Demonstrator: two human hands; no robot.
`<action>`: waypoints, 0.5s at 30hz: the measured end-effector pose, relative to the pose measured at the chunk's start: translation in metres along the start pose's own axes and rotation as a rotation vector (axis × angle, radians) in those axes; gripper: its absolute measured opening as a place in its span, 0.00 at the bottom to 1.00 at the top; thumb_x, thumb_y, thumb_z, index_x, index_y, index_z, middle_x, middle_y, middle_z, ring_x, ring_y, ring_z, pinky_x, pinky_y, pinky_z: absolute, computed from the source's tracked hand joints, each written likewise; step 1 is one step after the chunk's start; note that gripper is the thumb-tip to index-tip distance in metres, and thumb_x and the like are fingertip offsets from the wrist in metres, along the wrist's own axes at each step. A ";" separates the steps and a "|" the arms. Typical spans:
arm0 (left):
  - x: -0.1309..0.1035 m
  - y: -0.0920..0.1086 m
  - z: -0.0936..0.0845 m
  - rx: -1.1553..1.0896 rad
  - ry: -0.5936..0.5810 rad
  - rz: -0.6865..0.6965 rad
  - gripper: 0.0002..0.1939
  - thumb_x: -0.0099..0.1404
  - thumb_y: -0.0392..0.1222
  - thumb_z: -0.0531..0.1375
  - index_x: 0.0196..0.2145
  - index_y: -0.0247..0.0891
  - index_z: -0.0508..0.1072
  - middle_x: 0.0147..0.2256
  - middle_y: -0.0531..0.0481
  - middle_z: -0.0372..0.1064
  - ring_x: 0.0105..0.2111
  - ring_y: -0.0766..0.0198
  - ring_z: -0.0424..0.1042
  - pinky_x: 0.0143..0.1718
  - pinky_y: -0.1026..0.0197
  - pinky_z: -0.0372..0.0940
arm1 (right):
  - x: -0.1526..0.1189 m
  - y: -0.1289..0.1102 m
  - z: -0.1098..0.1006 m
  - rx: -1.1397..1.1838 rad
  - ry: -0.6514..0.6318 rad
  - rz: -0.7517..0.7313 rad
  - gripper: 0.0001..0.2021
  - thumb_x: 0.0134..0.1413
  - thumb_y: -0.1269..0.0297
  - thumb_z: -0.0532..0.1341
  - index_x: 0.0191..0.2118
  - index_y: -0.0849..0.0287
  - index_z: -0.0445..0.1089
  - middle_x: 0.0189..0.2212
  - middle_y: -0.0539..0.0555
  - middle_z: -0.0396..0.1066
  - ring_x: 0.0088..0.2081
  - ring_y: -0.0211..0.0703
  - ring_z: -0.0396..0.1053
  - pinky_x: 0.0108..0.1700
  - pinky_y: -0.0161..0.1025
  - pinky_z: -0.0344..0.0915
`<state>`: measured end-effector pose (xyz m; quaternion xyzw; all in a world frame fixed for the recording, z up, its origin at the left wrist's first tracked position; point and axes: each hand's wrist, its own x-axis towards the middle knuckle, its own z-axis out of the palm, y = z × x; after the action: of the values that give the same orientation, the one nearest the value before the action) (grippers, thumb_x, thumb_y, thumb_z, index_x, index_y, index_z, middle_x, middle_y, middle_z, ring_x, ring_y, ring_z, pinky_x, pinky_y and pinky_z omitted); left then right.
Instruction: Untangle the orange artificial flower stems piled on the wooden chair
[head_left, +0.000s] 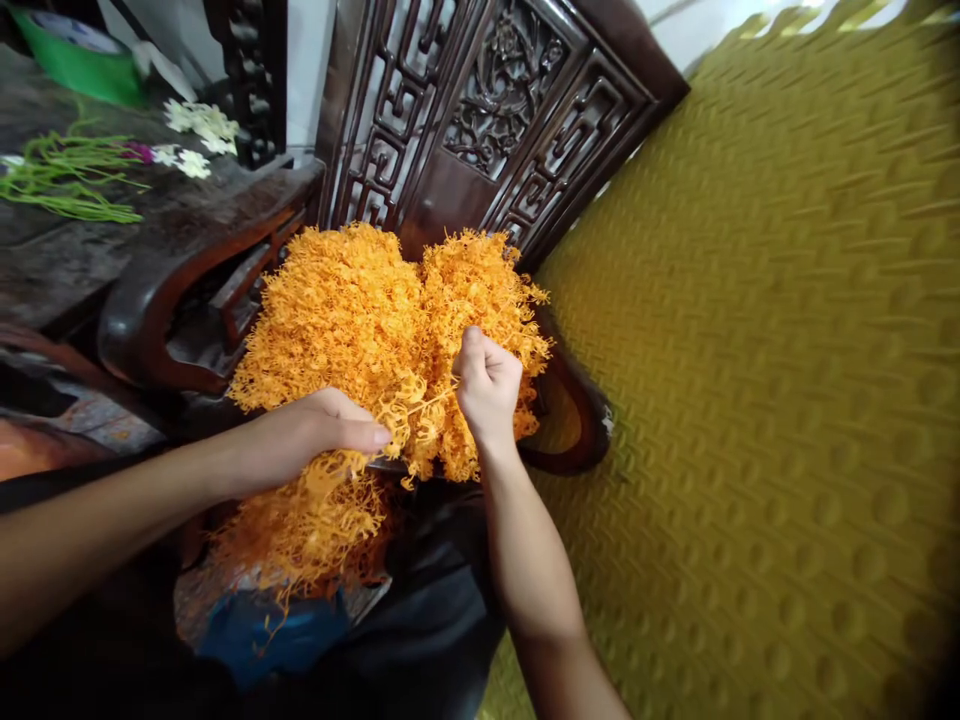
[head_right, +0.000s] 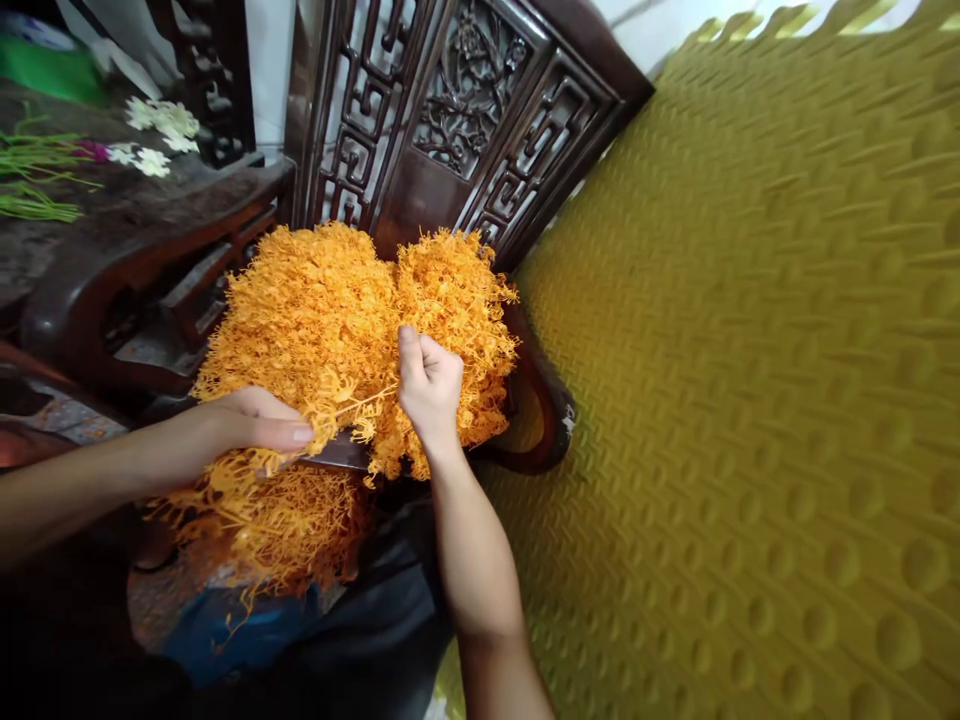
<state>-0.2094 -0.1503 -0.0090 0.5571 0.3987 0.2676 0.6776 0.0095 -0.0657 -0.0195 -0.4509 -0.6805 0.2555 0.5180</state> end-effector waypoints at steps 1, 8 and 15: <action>0.000 0.001 -0.001 -0.009 0.012 -0.002 0.22 0.60 0.54 0.61 0.17 0.38 0.60 0.20 0.54 0.54 0.23 0.67 0.54 0.26 0.62 0.49 | 0.000 0.002 0.001 0.024 -0.023 0.029 0.31 0.66 0.40 0.57 0.19 0.57 0.54 0.17 0.46 0.52 0.21 0.33 0.49 0.24 0.36 0.47; -0.009 0.017 -0.020 0.074 0.306 -0.029 0.17 0.59 0.51 0.63 0.20 0.37 0.69 0.22 0.52 0.65 0.27 0.65 0.60 0.30 0.62 0.56 | -0.021 0.008 0.004 0.337 -0.387 0.309 0.20 0.57 0.44 0.68 0.45 0.55 0.74 0.29 0.48 0.67 0.25 0.34 0.60 0.25 0.34 0.59; -0.019 0.020 -0.023 0.055 0.351 -0.059 0.22 0.65 0.53 0.60 0.19 0.36 0.68 0.18 0.53 0.62 0.22 0.67 0.59 0.27 0.62 0.55 | -0.031 0.004 0.000 0.530 -0.406 0.372 0.32 0.41 0.61 0.78 0.54 0.55 0.75 0.38 0.53 0.75 0.34 0.39 0.71 0.36 0.40 0.71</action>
<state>-0.2370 -0.1481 0.0137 0.5080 0.5342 0.3296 0.5899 0.0129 -0.0911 -0.0373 -0.3573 -0.5861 0.5965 0.4159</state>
